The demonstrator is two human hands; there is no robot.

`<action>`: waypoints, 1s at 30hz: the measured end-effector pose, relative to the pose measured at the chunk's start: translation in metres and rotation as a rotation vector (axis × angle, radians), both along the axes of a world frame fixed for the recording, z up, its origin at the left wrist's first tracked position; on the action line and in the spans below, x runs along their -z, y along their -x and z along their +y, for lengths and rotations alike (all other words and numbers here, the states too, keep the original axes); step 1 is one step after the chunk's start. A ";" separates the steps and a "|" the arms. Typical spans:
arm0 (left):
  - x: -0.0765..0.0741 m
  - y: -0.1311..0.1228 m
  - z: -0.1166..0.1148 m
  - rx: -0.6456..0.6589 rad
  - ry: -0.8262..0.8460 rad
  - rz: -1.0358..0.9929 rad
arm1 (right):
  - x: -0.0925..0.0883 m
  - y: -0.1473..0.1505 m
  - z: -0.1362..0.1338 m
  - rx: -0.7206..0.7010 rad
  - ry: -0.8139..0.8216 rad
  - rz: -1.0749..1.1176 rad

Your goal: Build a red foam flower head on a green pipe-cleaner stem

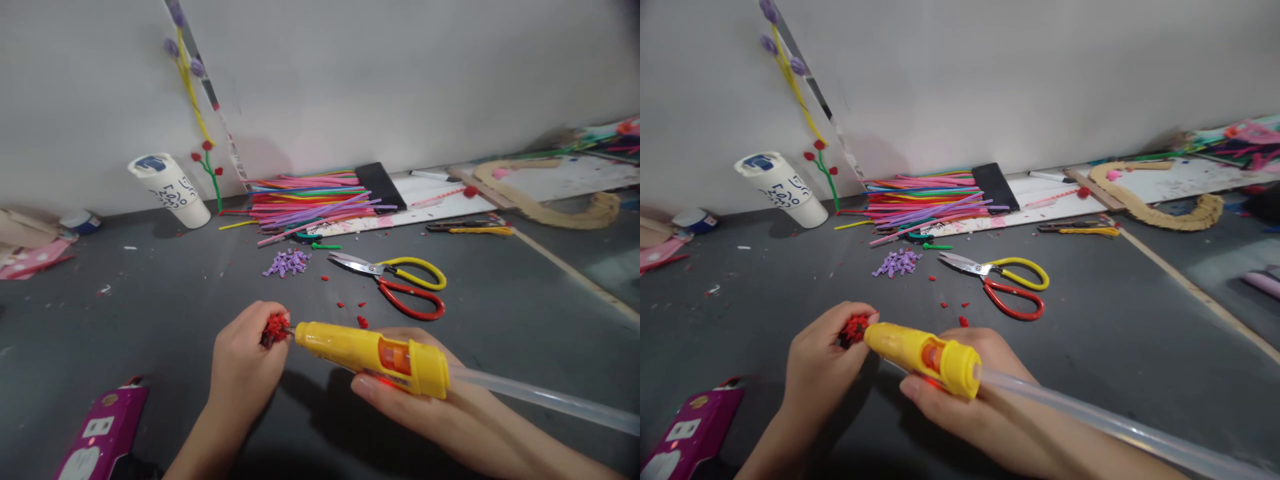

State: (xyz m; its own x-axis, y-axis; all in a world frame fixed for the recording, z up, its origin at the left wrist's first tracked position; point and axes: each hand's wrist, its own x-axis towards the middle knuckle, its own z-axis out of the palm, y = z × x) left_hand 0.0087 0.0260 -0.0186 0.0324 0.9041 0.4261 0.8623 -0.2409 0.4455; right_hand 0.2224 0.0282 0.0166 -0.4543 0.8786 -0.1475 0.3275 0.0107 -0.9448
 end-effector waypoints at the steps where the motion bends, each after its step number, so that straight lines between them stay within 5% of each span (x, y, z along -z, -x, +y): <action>1: 0.000 0.000 0.000 0.000 -0.001 0.002 | 0.000 0.000 0.000 0.000 -0.003 0.001; 25: 0.009 0.002 0.003 0.041 -0.060 0.142 | 0.004 0.000 0.000 -0.009 -0.335 -0.177; 30: 0.013 0.003 0.003 0.027 -0.062 0.189 | 0.009 0.001 -0.001 -0.170 -0.487 -0.366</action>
State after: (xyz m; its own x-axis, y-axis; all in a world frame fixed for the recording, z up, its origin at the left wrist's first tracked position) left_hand 0.0061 0.0290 -0.0315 0.1412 0.8738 0.4653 0.9218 -0.2874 0.2601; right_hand 0.2209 0.0272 0.0081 -0.5892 0.8041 0.0786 0.5846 0.4915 -0.6455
